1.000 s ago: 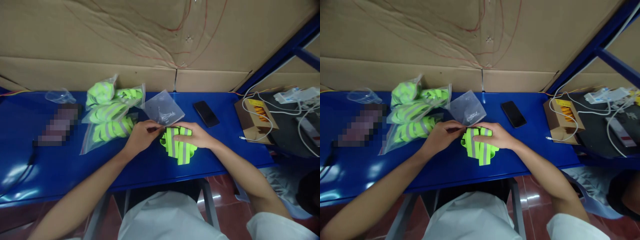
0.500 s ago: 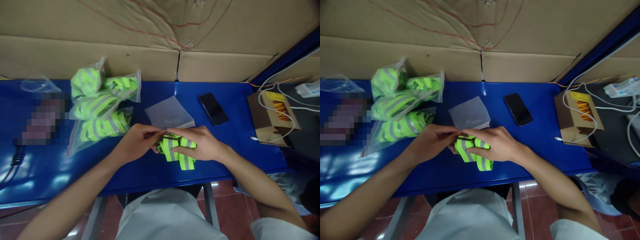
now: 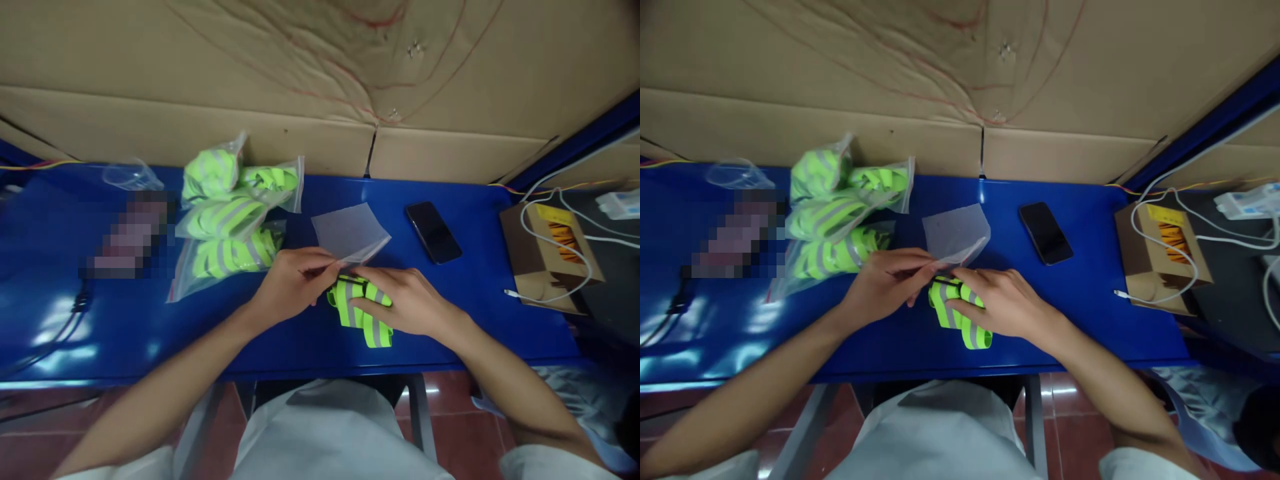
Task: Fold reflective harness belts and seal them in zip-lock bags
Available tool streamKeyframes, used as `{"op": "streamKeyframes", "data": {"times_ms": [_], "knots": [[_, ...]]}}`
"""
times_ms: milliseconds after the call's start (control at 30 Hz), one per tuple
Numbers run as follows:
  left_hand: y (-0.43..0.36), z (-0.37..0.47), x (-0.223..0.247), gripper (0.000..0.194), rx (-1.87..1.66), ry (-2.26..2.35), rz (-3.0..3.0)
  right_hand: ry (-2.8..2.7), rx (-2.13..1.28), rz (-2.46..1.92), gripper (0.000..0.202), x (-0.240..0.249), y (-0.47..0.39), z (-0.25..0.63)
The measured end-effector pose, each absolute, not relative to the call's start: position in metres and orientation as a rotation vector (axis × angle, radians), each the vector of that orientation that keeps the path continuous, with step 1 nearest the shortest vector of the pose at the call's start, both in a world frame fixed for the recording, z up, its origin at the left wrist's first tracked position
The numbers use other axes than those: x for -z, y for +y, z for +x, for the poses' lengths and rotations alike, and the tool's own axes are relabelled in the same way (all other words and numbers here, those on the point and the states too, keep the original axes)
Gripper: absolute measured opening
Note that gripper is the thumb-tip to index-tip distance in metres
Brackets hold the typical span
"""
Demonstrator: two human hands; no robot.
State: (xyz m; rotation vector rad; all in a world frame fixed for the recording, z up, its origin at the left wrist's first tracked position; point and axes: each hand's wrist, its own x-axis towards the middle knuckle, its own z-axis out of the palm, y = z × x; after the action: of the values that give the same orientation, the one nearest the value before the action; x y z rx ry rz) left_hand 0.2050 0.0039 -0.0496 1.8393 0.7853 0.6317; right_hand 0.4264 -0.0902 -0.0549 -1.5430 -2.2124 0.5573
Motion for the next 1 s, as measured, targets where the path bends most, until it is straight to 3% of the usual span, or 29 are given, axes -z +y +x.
{"op": "streamKeyframes", "data": {"times_ms": [267, 333, 467, 667, 833, 1000], "knots": [[0.005, 0.209, 0.063, 0.017, -1.105, 1.005, 2.206, -1.948, -0.805, -1.637, 0.044, 0.055, -0.080, 0.421], [0.009, 0.210, 0.069, 0.014, -1.101, 1.057, 2.282, -1.890, -0.926, -1.581, 0.040, 0.056, -0.077, 0.422], [0.013, 0.210, 0.078, 0.036, -0.855, 0.952, 2.415, -1.917, -0.950, -1.528, 0.049, 0.053, -0.077, 0.422], [0.011, 0.206, 0.069, 0.020, -0.839, 0.681, 2.541, -1.892, -0.908, -1.687, 0.076, 0.055, -0.082, 0.428], [0.011, 0.202, 0.064, 0.013, -1.153, 0.984, 2.480, -1.705, -1.032, -1.591, 0.071, 0.068, -0.073, 0.438], [0.016, 0.204, 0.080, 0.026, -0.980, 1.021, 2.495, -1.515, -1.311, -1.522, 0.069, 0.062, -0.066, 0.447]]}}
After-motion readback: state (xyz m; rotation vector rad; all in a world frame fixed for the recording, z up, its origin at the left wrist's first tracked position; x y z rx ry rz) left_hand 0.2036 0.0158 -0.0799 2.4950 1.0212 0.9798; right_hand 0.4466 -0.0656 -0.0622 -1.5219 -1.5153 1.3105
